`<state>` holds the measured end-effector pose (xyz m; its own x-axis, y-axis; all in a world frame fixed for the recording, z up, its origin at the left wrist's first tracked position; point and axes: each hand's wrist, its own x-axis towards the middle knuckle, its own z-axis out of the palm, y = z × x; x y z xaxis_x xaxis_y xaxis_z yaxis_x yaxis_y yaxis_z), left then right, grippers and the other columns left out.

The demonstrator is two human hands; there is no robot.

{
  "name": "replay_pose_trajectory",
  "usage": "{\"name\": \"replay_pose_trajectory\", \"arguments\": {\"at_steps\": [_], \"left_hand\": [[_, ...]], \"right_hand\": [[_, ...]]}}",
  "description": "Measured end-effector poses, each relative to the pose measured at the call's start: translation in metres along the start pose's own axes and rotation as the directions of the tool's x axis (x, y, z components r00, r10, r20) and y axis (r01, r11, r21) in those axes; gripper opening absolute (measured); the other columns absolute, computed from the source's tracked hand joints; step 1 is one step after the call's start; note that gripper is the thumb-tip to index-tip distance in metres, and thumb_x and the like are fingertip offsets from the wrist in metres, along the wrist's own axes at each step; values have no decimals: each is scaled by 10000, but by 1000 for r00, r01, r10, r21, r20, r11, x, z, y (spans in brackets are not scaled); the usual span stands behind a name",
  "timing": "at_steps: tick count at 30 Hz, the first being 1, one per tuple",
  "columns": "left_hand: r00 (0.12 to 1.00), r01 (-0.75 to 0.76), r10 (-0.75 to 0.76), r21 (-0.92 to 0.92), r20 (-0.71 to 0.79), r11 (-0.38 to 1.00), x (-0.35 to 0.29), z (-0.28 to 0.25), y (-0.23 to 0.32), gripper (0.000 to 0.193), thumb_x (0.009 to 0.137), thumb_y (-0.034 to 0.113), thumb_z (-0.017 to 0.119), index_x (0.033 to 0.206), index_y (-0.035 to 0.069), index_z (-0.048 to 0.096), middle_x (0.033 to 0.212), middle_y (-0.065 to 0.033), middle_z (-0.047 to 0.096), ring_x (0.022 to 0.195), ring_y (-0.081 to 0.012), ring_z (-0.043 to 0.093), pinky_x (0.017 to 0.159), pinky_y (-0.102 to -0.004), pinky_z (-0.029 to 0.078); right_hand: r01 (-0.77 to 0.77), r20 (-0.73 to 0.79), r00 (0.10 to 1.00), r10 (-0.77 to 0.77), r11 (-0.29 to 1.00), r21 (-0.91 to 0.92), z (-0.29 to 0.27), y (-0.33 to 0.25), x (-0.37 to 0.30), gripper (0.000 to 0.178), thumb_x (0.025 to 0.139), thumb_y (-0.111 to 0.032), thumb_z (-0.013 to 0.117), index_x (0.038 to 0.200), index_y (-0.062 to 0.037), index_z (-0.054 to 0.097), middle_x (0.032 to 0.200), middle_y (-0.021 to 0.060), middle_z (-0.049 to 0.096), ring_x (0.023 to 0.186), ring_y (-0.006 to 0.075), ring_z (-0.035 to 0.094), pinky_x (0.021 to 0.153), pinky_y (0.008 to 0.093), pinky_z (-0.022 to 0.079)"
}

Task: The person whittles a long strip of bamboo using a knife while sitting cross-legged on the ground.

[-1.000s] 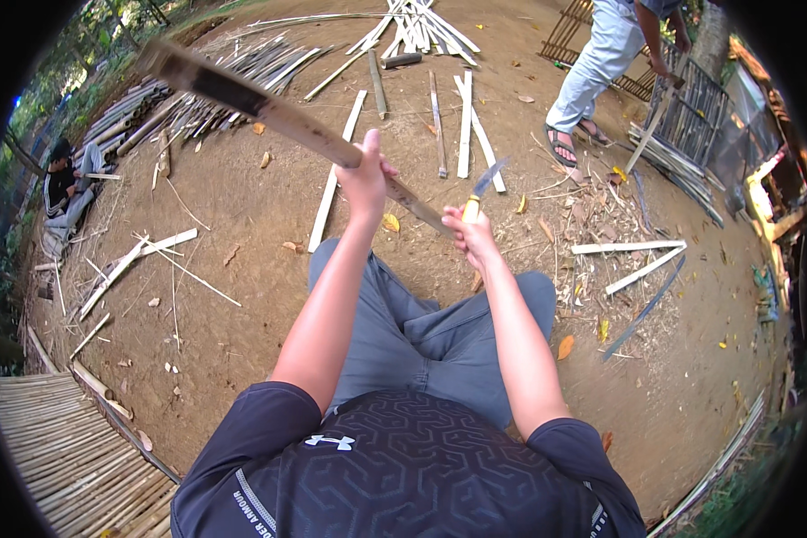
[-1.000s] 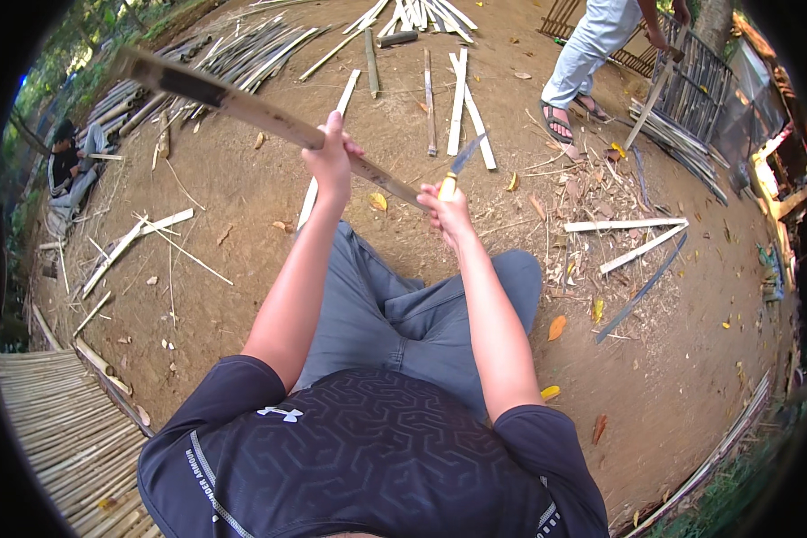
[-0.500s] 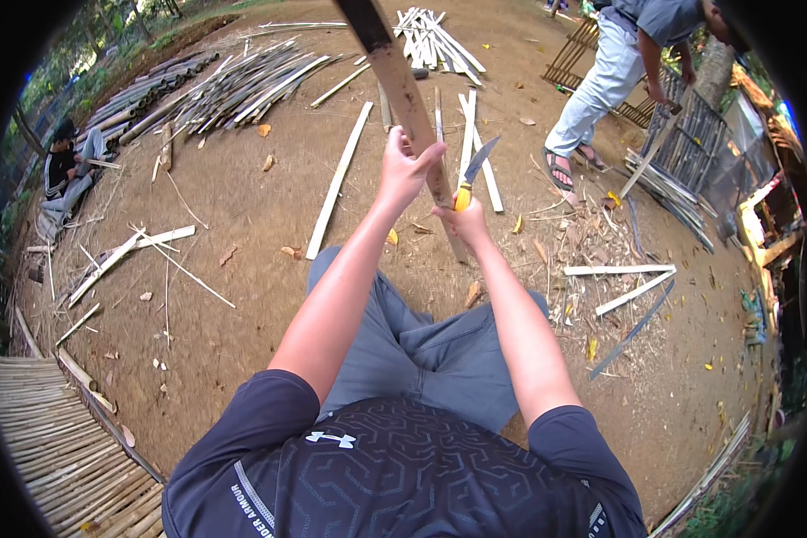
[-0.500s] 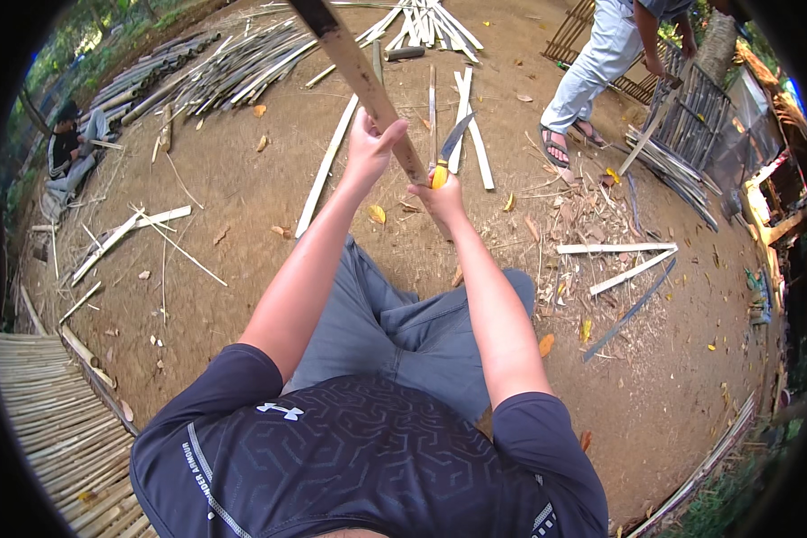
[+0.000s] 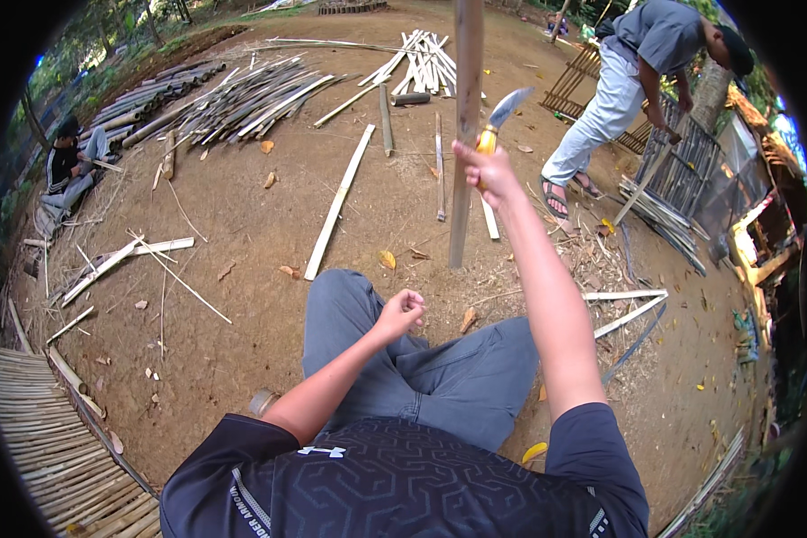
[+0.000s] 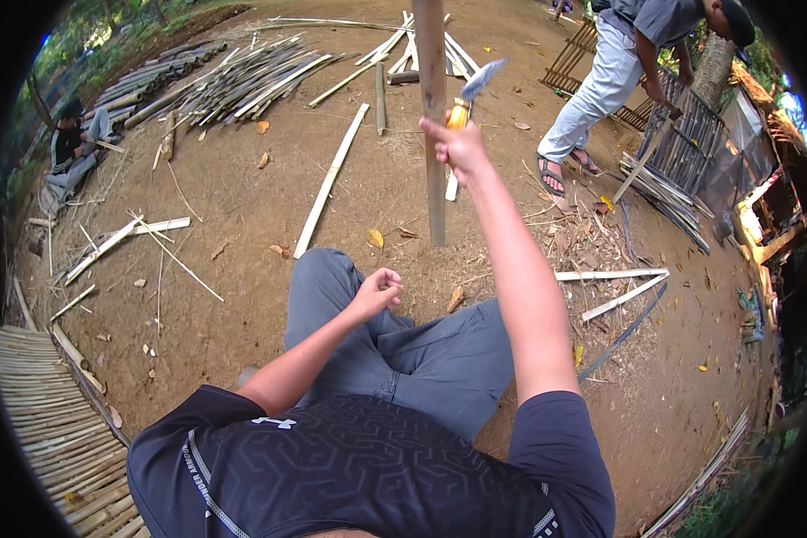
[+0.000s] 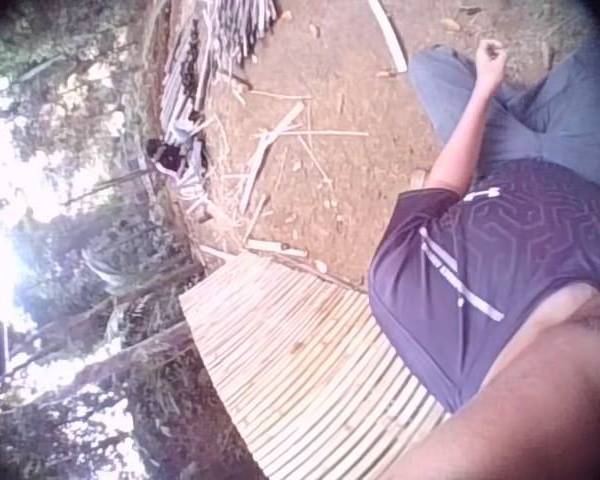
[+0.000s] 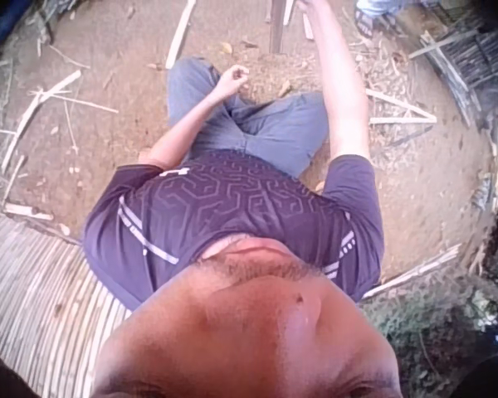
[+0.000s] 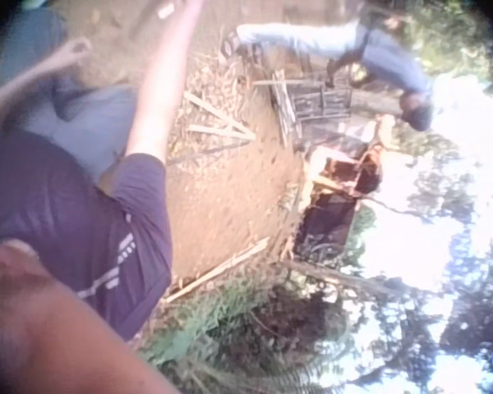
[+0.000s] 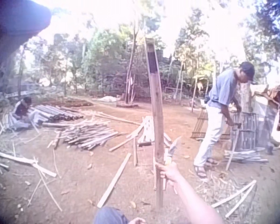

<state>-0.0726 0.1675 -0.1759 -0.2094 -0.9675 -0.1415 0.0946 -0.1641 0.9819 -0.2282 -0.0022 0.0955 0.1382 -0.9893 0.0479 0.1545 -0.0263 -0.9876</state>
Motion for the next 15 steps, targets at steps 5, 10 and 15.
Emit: {"name": "replay_pose_trajectory", "arguments": {"at_steps": [5,10,15], "left_hand": [[983,90,-90,2,160,996,-14,34,15,193,926,184,583,1069,69,524,861,-33,610,687,-120,642,541,-241,485],[974,77,-69,-30,217,997,-23,48,26,206,952,219,578,1083,76,508,878,-45,612,673,-127,644,537,-251,486],[992,28,-18,-82,123,996,-25,35,39,232,963,228,571,1121,83,482,883,-55,611,656,-132,636,542,-259,490]], "right_hand": [[-32,172,985,4,987,160,22,-66,10,304,811,-227,772,959,-42,581,703,-51,507,493,3,383,414,154,328],[-132,230,971,62,943,306,51,-79,20,263,839,-256,747,956,-39,655,647,-103,425,508,-4,368,437,148,312],[-235,293,948,121,890,391,66,-60,38,241,853,-261,733,953,-61,644,649,-100,429,502,-2,369,422,152,310]]}}
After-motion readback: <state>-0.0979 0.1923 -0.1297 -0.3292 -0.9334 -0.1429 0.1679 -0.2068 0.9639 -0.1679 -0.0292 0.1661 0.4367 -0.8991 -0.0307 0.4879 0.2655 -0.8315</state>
